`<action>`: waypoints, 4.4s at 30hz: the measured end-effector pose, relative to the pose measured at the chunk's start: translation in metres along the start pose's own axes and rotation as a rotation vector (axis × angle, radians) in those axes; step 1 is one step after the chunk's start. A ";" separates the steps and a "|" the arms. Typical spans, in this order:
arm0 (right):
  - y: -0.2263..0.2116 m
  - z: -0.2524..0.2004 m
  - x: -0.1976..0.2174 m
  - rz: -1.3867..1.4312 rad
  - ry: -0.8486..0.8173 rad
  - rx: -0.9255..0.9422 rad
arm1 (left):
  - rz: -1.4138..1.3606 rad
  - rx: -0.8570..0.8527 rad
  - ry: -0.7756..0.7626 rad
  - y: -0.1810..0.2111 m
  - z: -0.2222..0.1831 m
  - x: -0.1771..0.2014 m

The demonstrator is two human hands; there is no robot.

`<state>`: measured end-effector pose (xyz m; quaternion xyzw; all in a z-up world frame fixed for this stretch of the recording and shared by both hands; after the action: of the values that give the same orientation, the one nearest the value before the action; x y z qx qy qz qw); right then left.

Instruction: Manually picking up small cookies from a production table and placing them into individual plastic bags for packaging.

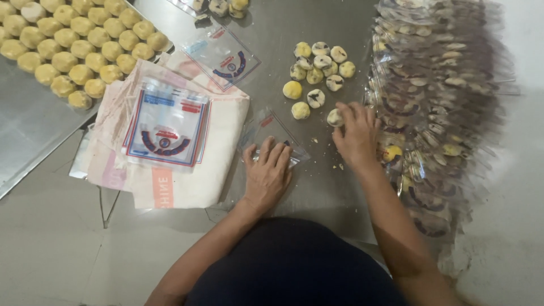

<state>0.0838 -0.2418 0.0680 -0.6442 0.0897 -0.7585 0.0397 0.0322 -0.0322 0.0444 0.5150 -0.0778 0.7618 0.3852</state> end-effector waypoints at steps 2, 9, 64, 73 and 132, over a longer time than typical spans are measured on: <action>-0.010 -0.003 -0.003 -0.122 0.097 0.027 | -0.016 -0.003 -0.011 0.001 0.000 0.001; -0.060 0.022 -0.029 0.029 0.042 0.131 | -0.074 -0.032 -0.081 0.007 -0.001 0.000; -0.039 -0.093 -0.006 0.306 0.095 0.278 | -0.023 -0.054 0.043 0.025 0.021 -0.010; -0.051 -0.096 -0.021 0.234 0.146 0.248 | 0.035 -0.060 0.060 0.024 0.019 -0.007; -0.112 0.000 -0.050 0.242 0.145 0.421 | -0.262 0.310 -0.121 -0.027 -0.032 -0.035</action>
<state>0.0985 -0.1236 0.0408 -0.5503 0.0088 -0.7945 0.2567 0.0329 -0.0147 -0.0073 0.6186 0.0852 0.6757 0.3918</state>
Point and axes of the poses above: each hand's wrist, its own z-axis towards the middle knuckle, its own x-axis out of the back of the hand, y = z × x, the point moved 6 cm from there along z, towards the middle knuckle, and after that the axes turned 6 degrees about -x, right-handed, at the moved point
